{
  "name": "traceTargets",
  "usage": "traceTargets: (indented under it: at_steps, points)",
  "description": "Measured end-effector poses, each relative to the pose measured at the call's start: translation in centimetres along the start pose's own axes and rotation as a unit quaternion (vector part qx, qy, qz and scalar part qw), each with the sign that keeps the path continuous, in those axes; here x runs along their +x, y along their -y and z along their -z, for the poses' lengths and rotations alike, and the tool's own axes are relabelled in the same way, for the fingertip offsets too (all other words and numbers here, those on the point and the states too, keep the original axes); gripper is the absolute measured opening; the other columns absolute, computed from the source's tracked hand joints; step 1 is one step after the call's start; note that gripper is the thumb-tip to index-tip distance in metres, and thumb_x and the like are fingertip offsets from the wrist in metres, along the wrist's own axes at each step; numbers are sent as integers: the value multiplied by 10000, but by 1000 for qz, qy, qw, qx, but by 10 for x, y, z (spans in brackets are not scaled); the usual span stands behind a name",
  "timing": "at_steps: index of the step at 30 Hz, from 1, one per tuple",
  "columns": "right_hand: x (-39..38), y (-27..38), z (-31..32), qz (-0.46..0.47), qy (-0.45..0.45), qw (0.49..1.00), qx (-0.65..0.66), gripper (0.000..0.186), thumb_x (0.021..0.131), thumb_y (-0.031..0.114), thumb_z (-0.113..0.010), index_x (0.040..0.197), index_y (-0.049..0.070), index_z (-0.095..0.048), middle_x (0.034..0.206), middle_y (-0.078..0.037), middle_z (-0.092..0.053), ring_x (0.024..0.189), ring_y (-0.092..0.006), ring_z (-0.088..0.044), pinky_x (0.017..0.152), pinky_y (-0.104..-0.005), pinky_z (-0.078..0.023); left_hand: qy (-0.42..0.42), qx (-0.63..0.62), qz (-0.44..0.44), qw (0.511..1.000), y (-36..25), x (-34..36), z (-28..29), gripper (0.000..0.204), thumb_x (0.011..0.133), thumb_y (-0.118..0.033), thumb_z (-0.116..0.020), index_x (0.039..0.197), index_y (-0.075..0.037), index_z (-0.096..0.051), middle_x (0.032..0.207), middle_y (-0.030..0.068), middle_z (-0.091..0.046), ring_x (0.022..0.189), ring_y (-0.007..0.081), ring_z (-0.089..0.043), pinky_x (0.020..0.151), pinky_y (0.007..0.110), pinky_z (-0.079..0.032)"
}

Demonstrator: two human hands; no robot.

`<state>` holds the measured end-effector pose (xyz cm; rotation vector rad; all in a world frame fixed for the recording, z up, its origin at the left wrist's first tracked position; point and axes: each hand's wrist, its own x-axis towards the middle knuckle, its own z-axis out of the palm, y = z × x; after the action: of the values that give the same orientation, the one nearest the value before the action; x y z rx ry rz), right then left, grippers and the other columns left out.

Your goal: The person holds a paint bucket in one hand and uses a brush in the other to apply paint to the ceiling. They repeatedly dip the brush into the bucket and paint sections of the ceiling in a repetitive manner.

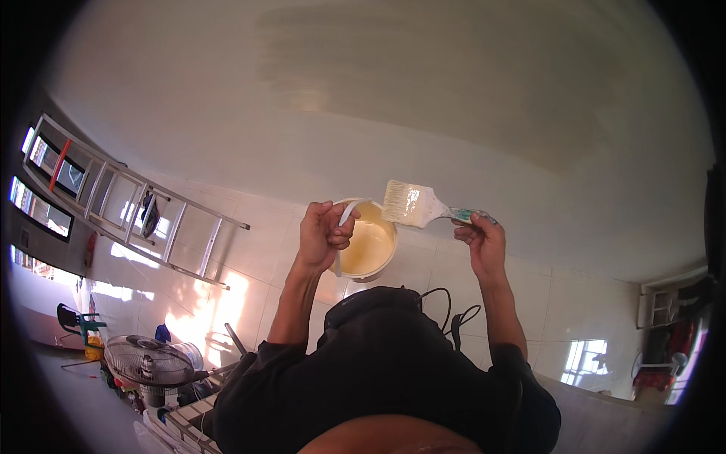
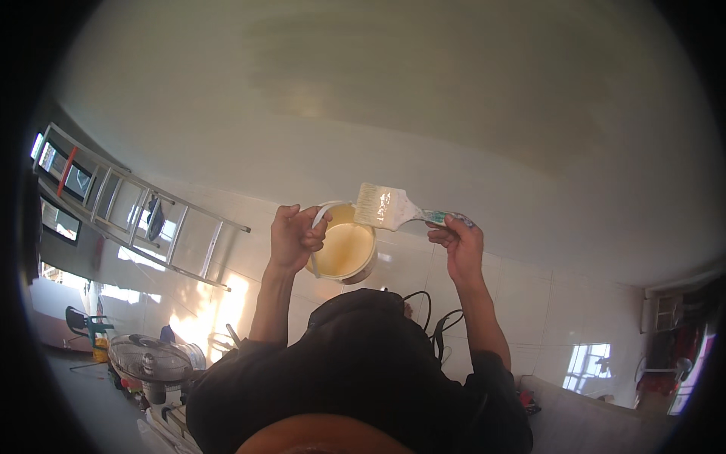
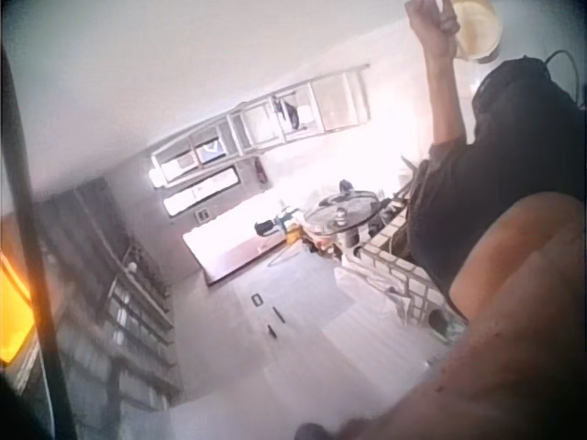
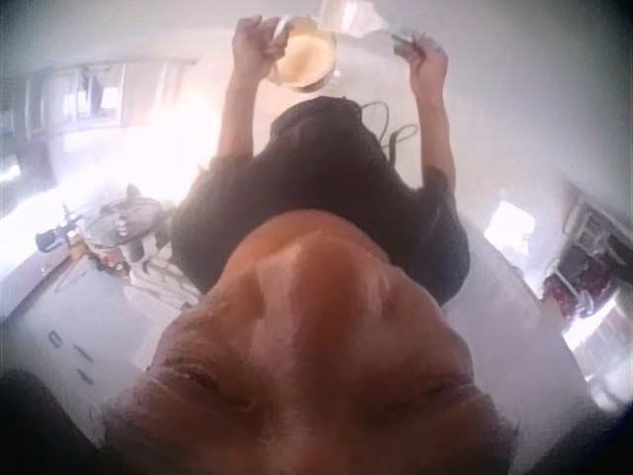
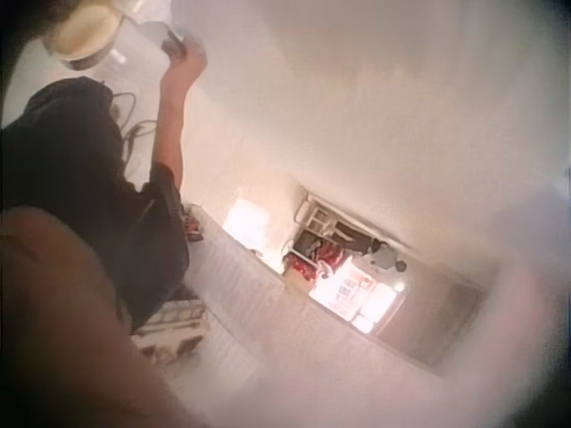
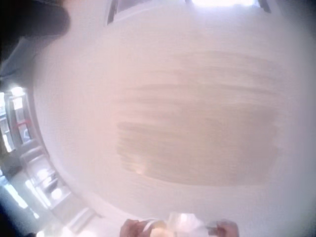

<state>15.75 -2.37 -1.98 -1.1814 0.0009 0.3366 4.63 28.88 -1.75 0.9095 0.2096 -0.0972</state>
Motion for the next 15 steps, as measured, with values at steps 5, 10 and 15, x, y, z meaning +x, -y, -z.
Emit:
traceTargets:
  at_steps: [5,10,15]
  points:
    - [-7,-3,-12,-1,-58,998,13,212,939,167,-615,985,-36,-654,921,-205,-733,719,-229,-722,709,-339,-585,25,-6,42,999,-12,26,4,611,880,-575,-415,1035,-12,-596,633,-60,-356,498,36,-239,474,196,-199]
    - [-24,-10,-28,8,-116,993,30,192,936,164,-622,962,-24,-654,913,-199,-734,722,-228,-723,707,-334,-581,36,-53,111,992,-23,41,12,589,889,-572,-395,1011,-28,-586,613,-50,-354,488,60,-254,479,237,-217]
    - [-22,-15,-39,13,-160,986,47,195,952,174,-613,1005,-13,-639,936,-187,-734,769,-226,-731,707,-322,-572,70,-123,158,977,-34,67,20,515,920,-521,-375,972,-42,-557,578,-56,-292,476,71,-221,480,246,-212]
